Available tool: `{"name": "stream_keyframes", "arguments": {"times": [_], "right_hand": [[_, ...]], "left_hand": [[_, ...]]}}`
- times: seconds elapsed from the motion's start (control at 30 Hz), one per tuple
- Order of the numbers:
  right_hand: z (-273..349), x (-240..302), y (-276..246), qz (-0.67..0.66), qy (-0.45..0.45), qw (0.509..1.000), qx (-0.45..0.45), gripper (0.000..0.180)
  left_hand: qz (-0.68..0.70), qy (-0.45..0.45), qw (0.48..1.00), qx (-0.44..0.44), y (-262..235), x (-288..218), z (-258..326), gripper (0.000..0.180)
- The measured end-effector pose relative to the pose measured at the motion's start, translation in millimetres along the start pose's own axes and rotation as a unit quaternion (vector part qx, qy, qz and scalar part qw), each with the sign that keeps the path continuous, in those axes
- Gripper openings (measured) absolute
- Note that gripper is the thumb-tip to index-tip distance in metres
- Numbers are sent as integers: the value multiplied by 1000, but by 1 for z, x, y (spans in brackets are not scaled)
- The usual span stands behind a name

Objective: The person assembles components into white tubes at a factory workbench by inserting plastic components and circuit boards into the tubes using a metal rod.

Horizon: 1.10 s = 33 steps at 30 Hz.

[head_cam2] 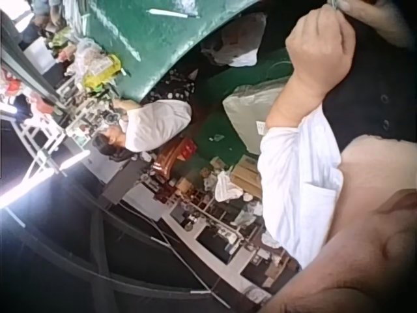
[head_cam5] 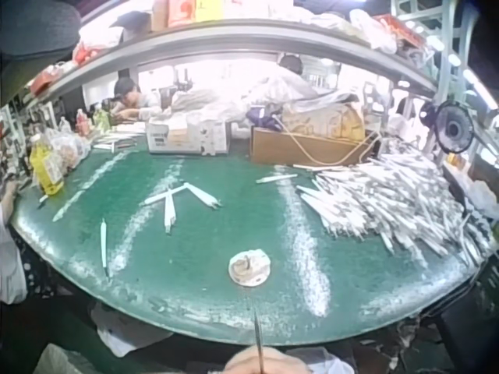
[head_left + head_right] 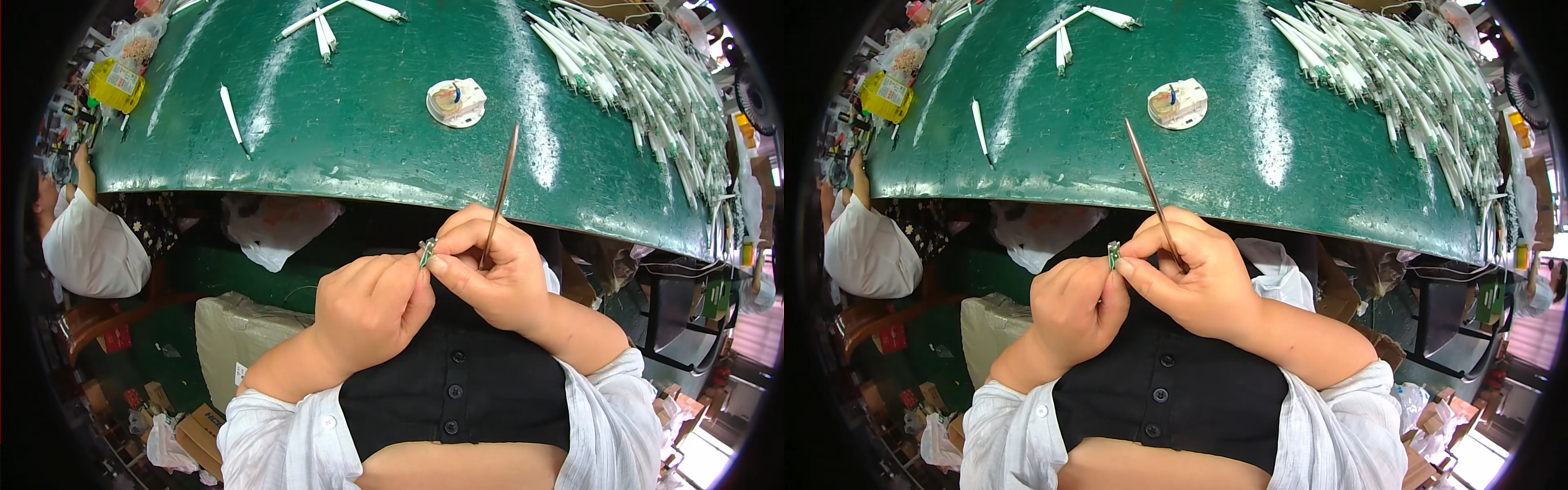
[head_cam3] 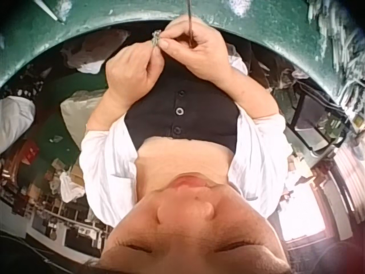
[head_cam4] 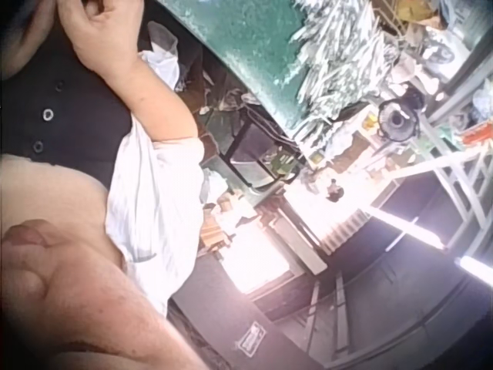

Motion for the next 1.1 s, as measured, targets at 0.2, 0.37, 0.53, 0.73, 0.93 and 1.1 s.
{"name": "stream_keyframes", "arguments": {"times": [0.2,0.37,0.53,0.73,0.93,1.1], "right_hand": [[4,6,1,10,-2,1000,6,12],[0,20,2,152,-91,984,-6,15],[1,29,6,240,-156,958,-13,19],[2,28,4,241,-157,958,-10,19],[1,27,0,243,-127,962,8,18],[-2,40,-3,305,-140,941,37,16]], "left_hand": [[9,9,999,33,6,-4,6,11],[-42,14,999,11,6,-8,6,15],[-59,15,998,17,10,-9,7,17],[-51,2,998,20,10,-8,5,13],[-11,-23,1000,12,8,1,3,8],[-49,-81,995,3,-4,21,4,5]]}}
Point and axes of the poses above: each hand's wrist, its own z-axis away from the middle knuckle, its own y-axis out of the palm, x = y × z, the point moved 7 cm from there along -z, towards the middle knuckle, and after that the axes turned 10 degrees about -y, right-handed, at the moved point
